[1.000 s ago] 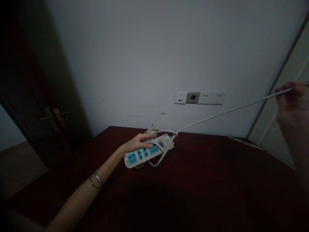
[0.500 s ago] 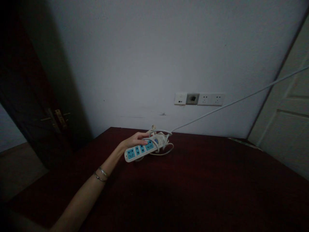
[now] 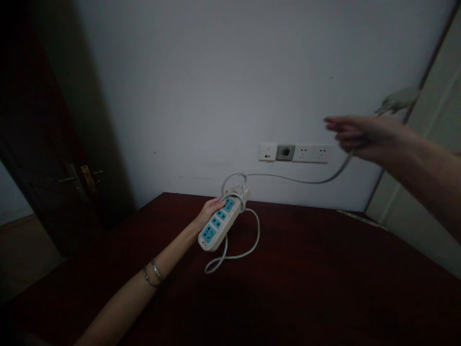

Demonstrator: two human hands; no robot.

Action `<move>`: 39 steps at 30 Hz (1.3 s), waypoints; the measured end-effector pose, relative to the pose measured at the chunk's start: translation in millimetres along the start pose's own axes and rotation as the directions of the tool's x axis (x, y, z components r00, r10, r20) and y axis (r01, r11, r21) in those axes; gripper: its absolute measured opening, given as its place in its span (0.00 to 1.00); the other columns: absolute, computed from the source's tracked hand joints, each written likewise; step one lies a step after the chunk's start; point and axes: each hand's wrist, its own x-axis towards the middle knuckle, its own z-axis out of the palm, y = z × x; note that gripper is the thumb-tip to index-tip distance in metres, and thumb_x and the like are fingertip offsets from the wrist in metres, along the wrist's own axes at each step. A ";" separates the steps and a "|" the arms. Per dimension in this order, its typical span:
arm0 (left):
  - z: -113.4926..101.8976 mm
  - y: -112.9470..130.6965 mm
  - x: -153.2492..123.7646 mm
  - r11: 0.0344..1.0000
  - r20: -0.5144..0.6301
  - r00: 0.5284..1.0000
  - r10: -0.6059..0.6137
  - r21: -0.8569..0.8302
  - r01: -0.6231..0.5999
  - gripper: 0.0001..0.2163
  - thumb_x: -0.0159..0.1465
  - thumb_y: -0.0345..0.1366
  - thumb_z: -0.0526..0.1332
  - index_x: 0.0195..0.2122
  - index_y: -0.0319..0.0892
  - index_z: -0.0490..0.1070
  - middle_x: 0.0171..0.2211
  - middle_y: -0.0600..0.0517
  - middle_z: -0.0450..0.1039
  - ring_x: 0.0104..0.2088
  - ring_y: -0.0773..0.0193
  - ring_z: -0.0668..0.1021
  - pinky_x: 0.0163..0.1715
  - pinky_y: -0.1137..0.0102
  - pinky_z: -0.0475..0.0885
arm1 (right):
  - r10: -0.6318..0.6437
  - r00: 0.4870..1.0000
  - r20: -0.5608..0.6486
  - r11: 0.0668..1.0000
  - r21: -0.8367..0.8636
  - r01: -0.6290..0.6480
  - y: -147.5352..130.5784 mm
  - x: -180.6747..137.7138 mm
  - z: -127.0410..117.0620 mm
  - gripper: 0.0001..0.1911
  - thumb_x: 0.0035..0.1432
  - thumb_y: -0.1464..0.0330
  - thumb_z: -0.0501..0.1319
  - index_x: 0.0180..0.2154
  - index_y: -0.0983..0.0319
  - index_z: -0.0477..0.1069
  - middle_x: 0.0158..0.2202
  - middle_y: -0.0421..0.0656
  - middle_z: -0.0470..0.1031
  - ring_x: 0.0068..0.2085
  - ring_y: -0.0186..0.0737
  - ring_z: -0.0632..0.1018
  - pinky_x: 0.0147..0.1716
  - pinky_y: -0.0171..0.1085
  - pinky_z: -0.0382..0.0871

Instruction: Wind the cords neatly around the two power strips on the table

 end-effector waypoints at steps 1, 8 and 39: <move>0.6 0.7 -1.1 0.999 0.021 1.000 -0.022 -0.026 0.023 0.19 0.49 0.44 0.65 0.35 0.35 0.69 0.24 0.51 0.72 0.21 0.67 0.73 0.24 0.71 0.69 | 0.087 0.994 0.071 0.996 0.003 -0.088 0.8 -11.9 35.3 0.10 0.60 0.66 0.56 0.40 0.61 0.73 0.36 0.48 0.73 0.17 0.21 0.59 0.11 0.26 0.46; 5.5 8.4 -14.2 0.988 0.304 0.950 -0.075 -0.104 0.111 0.21 0.50 0.38 0.64 0.46 0.38 0.66 0.33 0.47 0.72 0.29 0.60 0.77 0.28 0.63 0.74 | 0.057 0.850 0.523 0.988 -0.152 0.027 15.1 -78.3 163.5 0.16 0.51 0.59 0.62 0.41 0.59 0.74 0.49 0.47 0.70 0.48 0.44 0.70 0.43 0.39 0.67; 36.6 -10.9 -38.3 0.470 0.528 0.849 0.018 0.745 -0.473 0.23 0.59 0.46 0.58 0.54 0.44 0.62 0.45 0.44 0.71 0.43 0.56 0.74 0.42 0.67 0.65 | -0.008 0.961 -0.277 0.982 0.177 0.059 -20.1 -11.5 139.5 0.06 0.58 0.70 0.56 0.30 0.66 0.65 0.15 0.30 0.51 0.16 0.23 0.55 0.18 0.32 0.46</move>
